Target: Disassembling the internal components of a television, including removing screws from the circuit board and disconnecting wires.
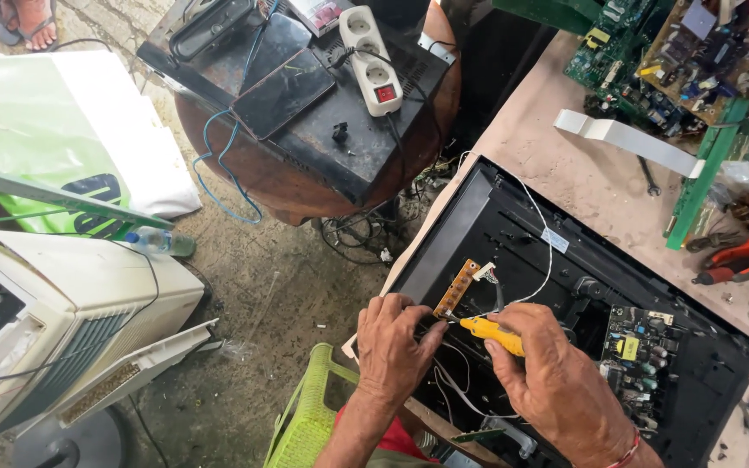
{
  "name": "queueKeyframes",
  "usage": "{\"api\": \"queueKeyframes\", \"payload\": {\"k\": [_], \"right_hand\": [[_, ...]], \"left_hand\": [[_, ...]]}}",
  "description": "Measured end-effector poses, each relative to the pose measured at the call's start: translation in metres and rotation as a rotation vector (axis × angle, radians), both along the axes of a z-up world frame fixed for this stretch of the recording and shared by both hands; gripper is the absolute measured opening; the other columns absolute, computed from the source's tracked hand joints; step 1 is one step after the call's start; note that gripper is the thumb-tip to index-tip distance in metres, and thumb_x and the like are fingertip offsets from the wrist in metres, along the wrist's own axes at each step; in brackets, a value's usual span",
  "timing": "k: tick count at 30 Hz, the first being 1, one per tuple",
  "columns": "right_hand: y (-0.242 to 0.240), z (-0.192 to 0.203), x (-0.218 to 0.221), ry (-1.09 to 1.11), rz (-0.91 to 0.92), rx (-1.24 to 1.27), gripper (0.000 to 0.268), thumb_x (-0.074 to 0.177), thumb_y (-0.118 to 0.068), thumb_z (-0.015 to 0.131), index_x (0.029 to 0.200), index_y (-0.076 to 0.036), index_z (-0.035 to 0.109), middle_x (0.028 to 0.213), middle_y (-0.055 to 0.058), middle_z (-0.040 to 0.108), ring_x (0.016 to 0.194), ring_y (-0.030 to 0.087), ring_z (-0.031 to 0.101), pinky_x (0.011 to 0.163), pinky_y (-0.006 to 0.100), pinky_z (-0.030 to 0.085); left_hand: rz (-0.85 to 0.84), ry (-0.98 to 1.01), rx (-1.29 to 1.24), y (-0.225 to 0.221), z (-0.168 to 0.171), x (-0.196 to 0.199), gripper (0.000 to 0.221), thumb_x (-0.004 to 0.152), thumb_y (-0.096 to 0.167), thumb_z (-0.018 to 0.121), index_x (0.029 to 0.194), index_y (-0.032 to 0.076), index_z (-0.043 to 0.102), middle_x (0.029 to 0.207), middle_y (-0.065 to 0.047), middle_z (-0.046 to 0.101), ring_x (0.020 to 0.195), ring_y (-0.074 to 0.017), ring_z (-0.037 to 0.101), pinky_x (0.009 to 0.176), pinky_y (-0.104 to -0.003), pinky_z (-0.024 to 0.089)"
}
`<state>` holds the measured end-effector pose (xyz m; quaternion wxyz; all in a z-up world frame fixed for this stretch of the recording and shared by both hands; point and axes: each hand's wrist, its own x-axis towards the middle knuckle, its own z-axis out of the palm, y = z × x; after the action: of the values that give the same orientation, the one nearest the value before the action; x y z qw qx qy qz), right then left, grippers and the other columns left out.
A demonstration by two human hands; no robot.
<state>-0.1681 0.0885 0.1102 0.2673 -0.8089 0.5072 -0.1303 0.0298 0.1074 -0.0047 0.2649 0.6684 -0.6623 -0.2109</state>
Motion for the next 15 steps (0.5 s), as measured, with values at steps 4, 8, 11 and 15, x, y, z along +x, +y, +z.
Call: {"api": "queueKeyframes", "payload": {"k": [4, 8, 11, 15], "right_hand": [[-0.002, 0.011, 0.008, 0.148, 0.018, -0.107, 0.043, 0.093, -0.033, 0.069, 0.127, -0.013, 0.052, 0.117, 0.006, 0.063, 0.090, 0.027, 0.070, 0.068, 0.036, 0.064], [-0.011, 0.046, 0.043, 0.829, -0.018, 0.341, 0.051, 0.097, -0.079, 0.042, 0.104, -0.028, 0.044, 0.085, -0.004, 0.064, 0.069, 0.033, 0.074, 0.054, 0.053, 0.058], [-0.024, 0.053, 0.068, 0.921, 0.046, 0.333, 0.051, 0.102, -0.074, 0.037, 0.103, -0.025, 0.049, 0.082, 0.000, 0.073, 0.072, 0.037, 0.076, 0.060, 0.056, 0.057], [-0.019, 0.032, 0.061, 0.794, 0.243, 0.047, 0.032, 0.104, -0.055, 0.052, 0.107, -0.024, 0.057, 0.082, 0.004, 0.065, 0.058, 0.030, 0.072, 0.043, 0.047, 0.057]], "left_hand": [[-0.018, 0.005, -0.018, 0.001, 0.002, -0.001, 0.029, 0.088, 0.042, 0.080, 0.102, 0.017, 0.076, 0.099, -0.003, 0.063, 0.086, -0.0200, 0.052, 0.068, -0.036, 0.040], [-0.173, 0.164, -0.209, 0.001, 0.015, -0.003, 0.019, 0.096, 0.019, 0.073, 0.112, 0.008, 0.073, 0.102, -0.008, 0.073, 0.083, -0.0175, 0.058, 0.071, -0.033, 0.042], [-0.234, 0.362, -0.307, -0.005, 0.022, 0.000, 0.016, 0.097, -0.001, 0.063, 0.112, -0.001, 0.069, 0.105, -0.016, 0.071, 0.082, -0.0293, 0.060, 0.073, -0.040, 0.050], [-0.265, 0.444, -0.262, -0.008, 0.027, 0.002, 0.013, 0.103, 0.002, 0.057, 0.110, -0.002, 0.067, 0.106, -0.016, 0.071, 0.077, -0.0279, 0.058, 0.070, -0.038, 0.048]]}}
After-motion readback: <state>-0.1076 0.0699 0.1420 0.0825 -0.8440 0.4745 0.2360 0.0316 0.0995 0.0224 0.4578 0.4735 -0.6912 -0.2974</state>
